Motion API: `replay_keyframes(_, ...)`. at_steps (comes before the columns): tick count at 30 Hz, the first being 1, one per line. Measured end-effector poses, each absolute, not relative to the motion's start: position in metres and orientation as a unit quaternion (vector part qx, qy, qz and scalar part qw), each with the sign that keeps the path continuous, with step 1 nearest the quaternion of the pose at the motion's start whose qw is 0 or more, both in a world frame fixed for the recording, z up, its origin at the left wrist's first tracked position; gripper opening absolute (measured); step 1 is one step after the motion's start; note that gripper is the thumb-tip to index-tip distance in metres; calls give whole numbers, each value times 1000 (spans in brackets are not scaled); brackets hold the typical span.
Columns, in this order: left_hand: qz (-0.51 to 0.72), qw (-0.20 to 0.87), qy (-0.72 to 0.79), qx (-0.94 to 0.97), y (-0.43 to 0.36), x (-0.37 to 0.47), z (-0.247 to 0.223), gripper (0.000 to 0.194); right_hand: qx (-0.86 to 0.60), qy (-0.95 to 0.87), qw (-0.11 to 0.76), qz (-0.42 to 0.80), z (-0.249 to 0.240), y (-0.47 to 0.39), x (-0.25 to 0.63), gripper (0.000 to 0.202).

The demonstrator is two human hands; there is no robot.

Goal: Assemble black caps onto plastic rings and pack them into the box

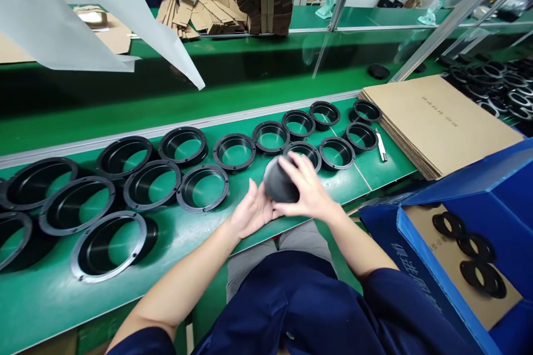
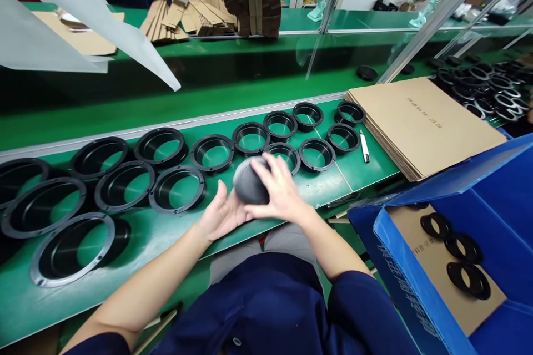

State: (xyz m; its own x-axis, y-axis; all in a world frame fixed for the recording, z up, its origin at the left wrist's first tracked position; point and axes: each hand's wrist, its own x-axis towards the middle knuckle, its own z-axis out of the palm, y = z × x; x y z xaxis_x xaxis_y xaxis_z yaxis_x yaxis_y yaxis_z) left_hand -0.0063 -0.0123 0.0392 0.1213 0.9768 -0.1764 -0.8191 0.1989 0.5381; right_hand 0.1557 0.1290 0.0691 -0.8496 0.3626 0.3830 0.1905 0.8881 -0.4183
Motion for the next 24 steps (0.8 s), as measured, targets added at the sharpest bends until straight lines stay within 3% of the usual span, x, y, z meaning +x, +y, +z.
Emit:
replay_keyframes(4,623,698,312,164,-7,-8,42,71,-259,-921,266,117,60,176,160,100)
replay_keyframes(11,631,671,364,136,-4,-11,36,59,-257,-944,175,108,41,168,162,98)
replay_keyframes(17,672,533,486,168,-5,-4,34,43,-196,-969,112,102,59,128,167,95)
replay_keyframes(24,679,481,534,152,-6,-8,35,43,-185,-955,195,123,85,134,142,73)
